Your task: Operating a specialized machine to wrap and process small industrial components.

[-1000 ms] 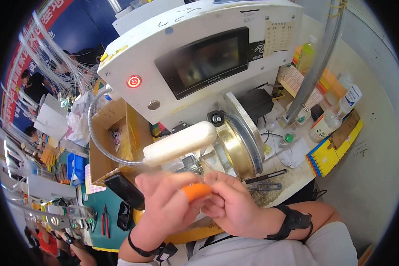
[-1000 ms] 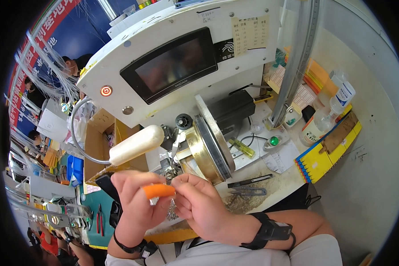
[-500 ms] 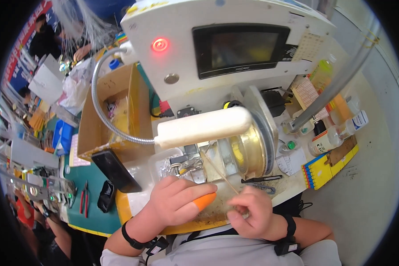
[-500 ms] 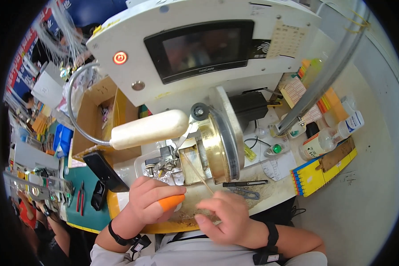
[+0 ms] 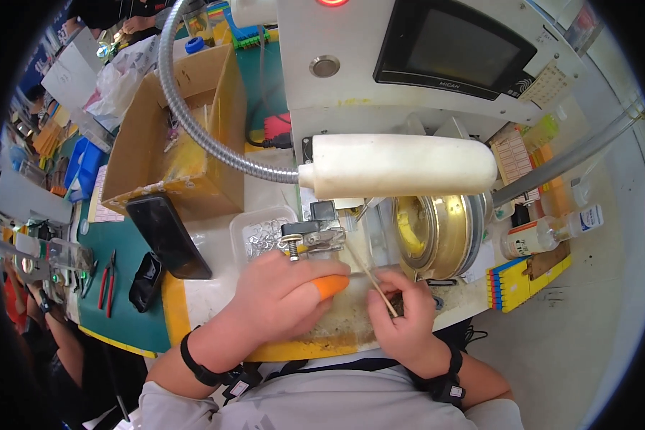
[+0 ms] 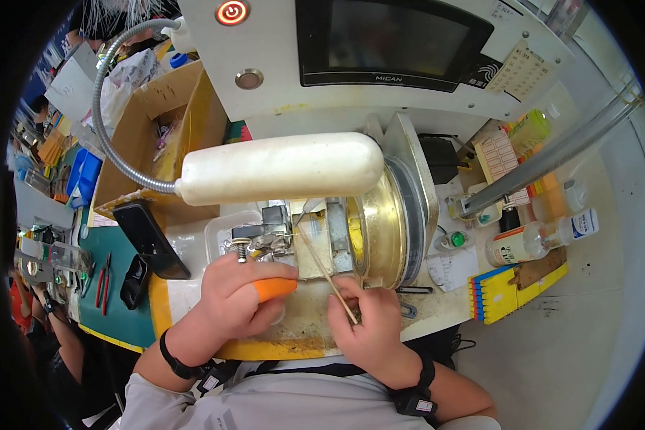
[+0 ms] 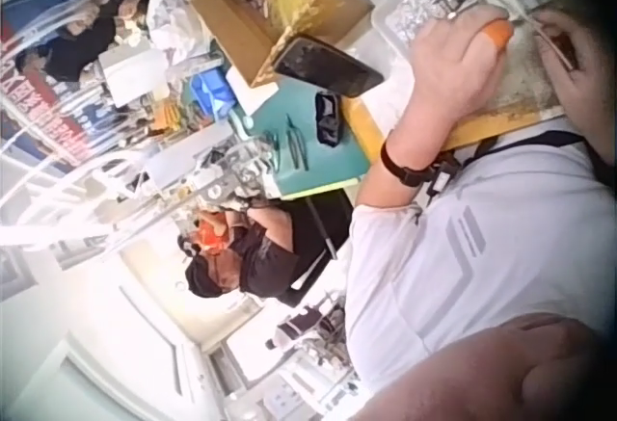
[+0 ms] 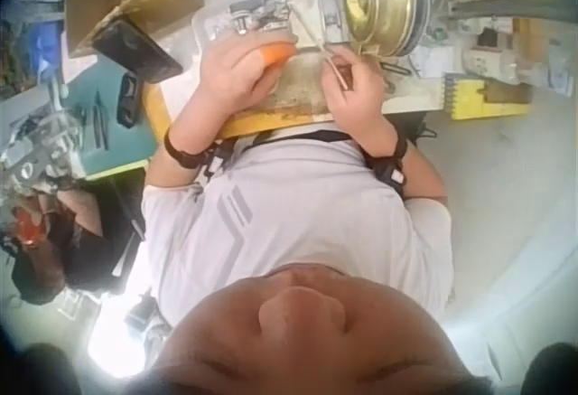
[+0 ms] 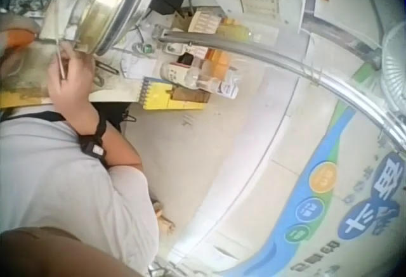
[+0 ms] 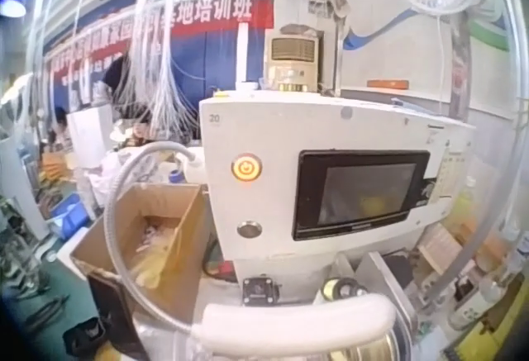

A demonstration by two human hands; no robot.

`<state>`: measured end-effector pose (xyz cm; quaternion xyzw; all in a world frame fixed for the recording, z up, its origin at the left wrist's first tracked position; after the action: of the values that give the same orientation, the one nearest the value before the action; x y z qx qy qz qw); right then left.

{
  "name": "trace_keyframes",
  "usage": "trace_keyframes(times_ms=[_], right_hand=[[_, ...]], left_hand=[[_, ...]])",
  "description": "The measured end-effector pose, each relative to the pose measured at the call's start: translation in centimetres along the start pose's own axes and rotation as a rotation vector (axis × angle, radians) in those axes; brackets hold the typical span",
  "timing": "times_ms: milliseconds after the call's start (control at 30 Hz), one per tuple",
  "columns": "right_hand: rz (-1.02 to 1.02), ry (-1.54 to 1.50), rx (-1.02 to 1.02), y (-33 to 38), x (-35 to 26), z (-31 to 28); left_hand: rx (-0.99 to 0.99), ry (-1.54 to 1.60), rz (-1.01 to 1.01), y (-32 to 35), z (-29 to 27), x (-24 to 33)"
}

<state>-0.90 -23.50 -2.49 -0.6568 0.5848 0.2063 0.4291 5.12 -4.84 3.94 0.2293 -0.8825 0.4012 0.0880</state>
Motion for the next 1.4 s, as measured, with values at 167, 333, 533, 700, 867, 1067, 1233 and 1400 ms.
trace_keyframes(times_ms=[167,333,533,700,867,1067,1233,1400], right_hand=[[-0.265,0.046,0.166,0.0,-2.4,-3.8],[-0.621,-0.117,0.485,0.5,-4.7,-7.5],[-0.729,-0.075,0.509,0.8,-6.3,-7.5],[-0.691,-0.041,0.499,0.7,-6.1,-7.4],[-0.678,-0.005,0.357,0.6,-5.9,-7.2],[-0.648,0.016,0.333,0.3,-6.2,-7.1],[-0.684,-0.003,0.342,0.9,-6.3,-7.4],[-0.692,-0.011,0.417,1.1,-6.4,-7.6]], left_hand=[[-0.007,0.018,-0.042,0.3,0.1,-0.3],[-0.014,0.009,-0.029,0.1,0.0,-0.3],[-0.025,0.021,-0.038,0.1,0.2,-0.3],[-0.04,0.018,-0.044,0.0,0.1,-0.3],[-0.029,0.02,-0.044,0.0,0.1,-0.3],[-0.034,0.014,-0.048,0.1,0.1,-0.3],[-0.034,0.018,-0.045,0.0,0.2,-0.3],[-0.03,0.026,-0.047,0.0,0.3,-0.3]])
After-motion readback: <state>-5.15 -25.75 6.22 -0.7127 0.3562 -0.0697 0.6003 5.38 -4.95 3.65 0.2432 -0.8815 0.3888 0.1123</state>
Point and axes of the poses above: each hand's wrist, its own y-axis away from the middle knuckle, its own z-axis out of the palm, x = y × z, the point moved 8 cm from there along -y, towards the middle knuckle
